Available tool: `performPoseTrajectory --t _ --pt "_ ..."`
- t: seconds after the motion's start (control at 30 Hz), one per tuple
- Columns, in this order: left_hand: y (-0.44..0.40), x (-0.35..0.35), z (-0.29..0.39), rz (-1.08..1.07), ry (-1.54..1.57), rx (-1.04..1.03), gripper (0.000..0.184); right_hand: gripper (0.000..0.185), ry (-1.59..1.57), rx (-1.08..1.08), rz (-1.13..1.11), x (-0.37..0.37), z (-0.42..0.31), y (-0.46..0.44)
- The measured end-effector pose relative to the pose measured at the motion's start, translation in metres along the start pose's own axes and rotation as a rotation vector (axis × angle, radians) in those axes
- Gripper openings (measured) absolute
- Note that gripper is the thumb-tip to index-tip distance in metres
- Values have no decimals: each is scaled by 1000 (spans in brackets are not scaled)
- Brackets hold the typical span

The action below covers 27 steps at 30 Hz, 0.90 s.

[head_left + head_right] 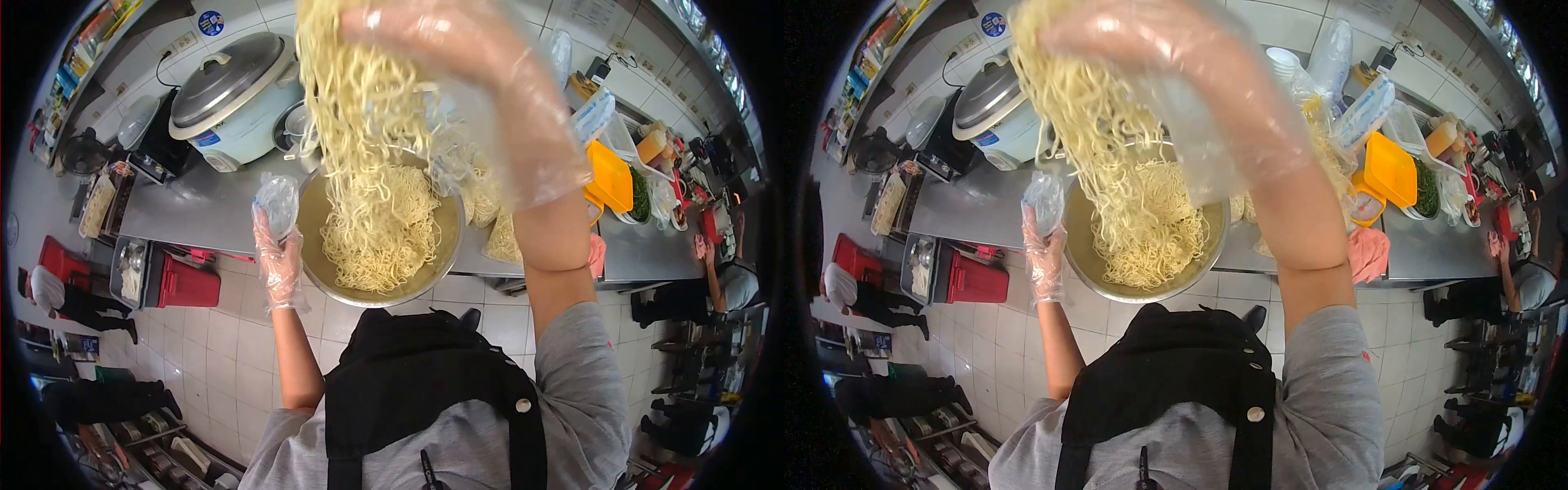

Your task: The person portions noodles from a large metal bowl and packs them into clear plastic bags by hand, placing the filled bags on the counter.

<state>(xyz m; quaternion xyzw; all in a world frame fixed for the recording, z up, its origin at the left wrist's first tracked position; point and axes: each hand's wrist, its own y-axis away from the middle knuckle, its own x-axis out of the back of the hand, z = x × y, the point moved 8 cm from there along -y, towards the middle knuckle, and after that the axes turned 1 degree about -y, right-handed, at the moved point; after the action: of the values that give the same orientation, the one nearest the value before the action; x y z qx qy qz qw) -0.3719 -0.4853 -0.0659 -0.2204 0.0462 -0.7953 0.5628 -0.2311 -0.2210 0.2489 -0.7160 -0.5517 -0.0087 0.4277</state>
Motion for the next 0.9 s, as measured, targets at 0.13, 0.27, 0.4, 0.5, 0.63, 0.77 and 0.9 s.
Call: performPoseTrajectory --t 0.13,0.27,0.4,0.5,0.63,0.77,0.9 --pt "1 3 3 18 -28 33 77 49 -83 12 -22 15 -16 -14" --pt "3 6 12 9 58 -31 76 50 -169 36 -116 -13 12 3" --pt "5 7 13 -32 -96 -129 70 54 -867 -451 -131 -101 74 98" --pt "2 5 23 -12 -256 -253 66 57 -342 -586 -340 -146 141 149" --pt "-3 -9 35 -35 -164 -214 58 66 388 -359 -646 -204 178 191" --pt "-6 -39 47 -76 -382 -348 63 71 598 -549 -697 -234 180 225" --pt "-11 -60 54 -143 -374 -311 67 59 171 -668 -350 -170 151 182"
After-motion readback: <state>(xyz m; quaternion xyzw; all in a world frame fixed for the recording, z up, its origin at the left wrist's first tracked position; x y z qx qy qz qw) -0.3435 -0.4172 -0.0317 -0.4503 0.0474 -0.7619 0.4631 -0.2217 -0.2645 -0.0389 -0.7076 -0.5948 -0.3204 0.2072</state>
